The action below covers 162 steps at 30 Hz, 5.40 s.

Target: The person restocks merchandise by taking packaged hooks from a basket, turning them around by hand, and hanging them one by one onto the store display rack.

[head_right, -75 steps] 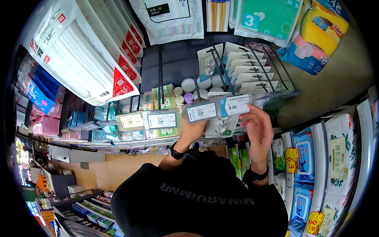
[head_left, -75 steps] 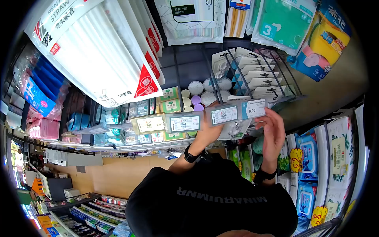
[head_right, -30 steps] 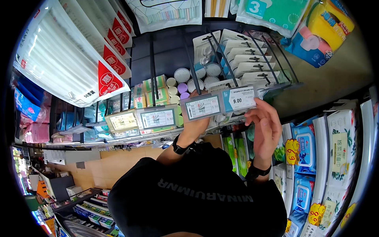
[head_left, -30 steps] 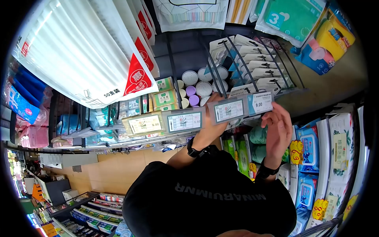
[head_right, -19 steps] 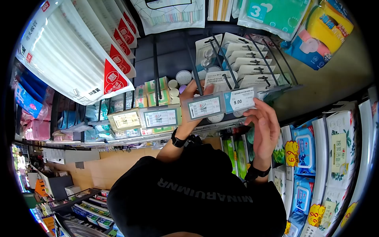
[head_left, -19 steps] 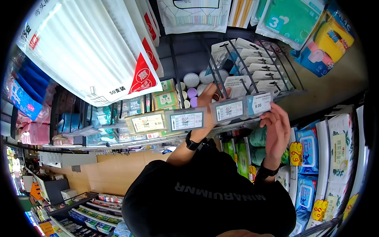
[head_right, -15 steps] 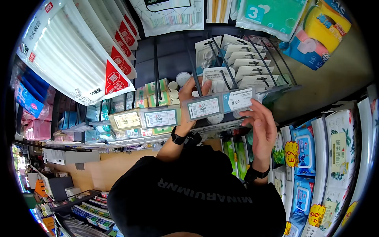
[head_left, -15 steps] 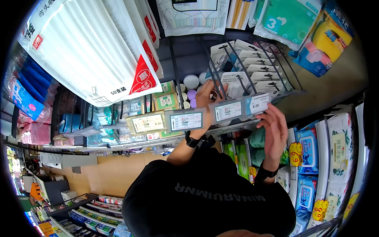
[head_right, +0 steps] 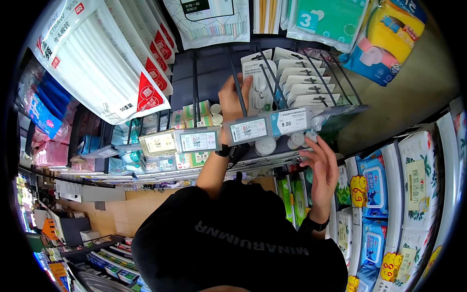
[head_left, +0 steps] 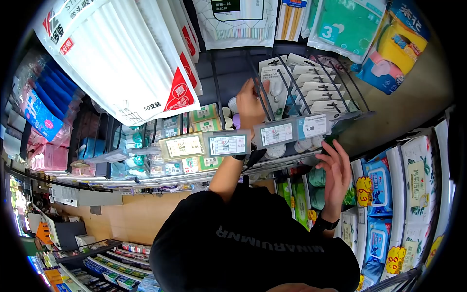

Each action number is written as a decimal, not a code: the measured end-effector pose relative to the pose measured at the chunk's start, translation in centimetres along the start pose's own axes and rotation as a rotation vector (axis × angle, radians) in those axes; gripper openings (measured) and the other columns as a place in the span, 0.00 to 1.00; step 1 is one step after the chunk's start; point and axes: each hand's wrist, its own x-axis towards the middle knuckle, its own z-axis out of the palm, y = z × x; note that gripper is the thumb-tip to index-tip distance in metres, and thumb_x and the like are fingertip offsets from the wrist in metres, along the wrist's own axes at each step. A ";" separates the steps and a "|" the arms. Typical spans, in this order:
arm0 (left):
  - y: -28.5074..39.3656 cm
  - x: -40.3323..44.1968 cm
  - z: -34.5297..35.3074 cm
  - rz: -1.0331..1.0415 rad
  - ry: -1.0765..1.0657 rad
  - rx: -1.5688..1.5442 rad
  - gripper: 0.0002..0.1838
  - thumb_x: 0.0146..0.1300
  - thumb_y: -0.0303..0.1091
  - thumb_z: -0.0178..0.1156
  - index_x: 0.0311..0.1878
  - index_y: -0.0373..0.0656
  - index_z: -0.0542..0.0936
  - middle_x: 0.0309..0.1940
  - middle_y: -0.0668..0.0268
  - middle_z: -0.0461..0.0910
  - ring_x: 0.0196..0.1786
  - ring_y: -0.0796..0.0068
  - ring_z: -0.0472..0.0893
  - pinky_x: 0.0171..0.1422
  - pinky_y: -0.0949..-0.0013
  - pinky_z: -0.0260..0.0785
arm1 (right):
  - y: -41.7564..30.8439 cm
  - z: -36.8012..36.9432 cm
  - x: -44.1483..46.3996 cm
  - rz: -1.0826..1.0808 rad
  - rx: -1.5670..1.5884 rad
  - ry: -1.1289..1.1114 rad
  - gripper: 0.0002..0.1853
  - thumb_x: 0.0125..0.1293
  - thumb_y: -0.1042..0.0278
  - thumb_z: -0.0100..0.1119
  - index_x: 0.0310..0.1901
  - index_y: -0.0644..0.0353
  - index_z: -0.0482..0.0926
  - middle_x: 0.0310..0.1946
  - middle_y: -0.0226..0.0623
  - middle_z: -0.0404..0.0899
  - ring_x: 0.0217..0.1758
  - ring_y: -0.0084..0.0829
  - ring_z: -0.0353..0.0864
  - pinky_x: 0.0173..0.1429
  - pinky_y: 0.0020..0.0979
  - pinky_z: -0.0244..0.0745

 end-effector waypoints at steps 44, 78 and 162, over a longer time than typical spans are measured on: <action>16.4 -40.0 -20.0 -0.508 -0.183 -0.508 0.13 0.80 0.37 0.55 0.57 0.39 0.80 0.53 0.65 0.84 0.50 0.78 0.83 0.54 0.73 0.70 | -5.7 -3.1 -27.6 0.256 0.087 -0.341 0.26 0.77 0.68 0.55 0.73 0.65 0.66 0.59 0.47 0.80 0.53 0.31 0.83 0.55 0.32 0.75; 29.7 -61.4 -24.9 -0.532 -0.829 -0.602 0.12 0.78 0.36 0.58 0.55 0.40 0.80 0.51 0.67 0.85 0.47 0.78 0.83 0.51 0.74 0.70 | -20.0 -6.3 -61.7 0.201 0.072 0.165 0.31 0.74 0.75 0.55 0.76 0.64 0.58 0.57 0.48 0.81 0.54 0.33 0.83 0.60 0.32 0.74; 62.4 -116.2 33.7 0.778 -1.909 0.261 0.21 0.56 0.45 0.69 0.44 0.36 0.89 0.40 0.48 0.89 0.44 0.51 0.88 0.51 0.59 0.78 | -35.1 -42.3 -108.1 -0.396 -0.176 1.422 0.26 0.76 0.68 0.49 0.71 0.69 0.65 0.64 0.55 0.77 0.58 0.37 0.82 0.58 0.36 0.74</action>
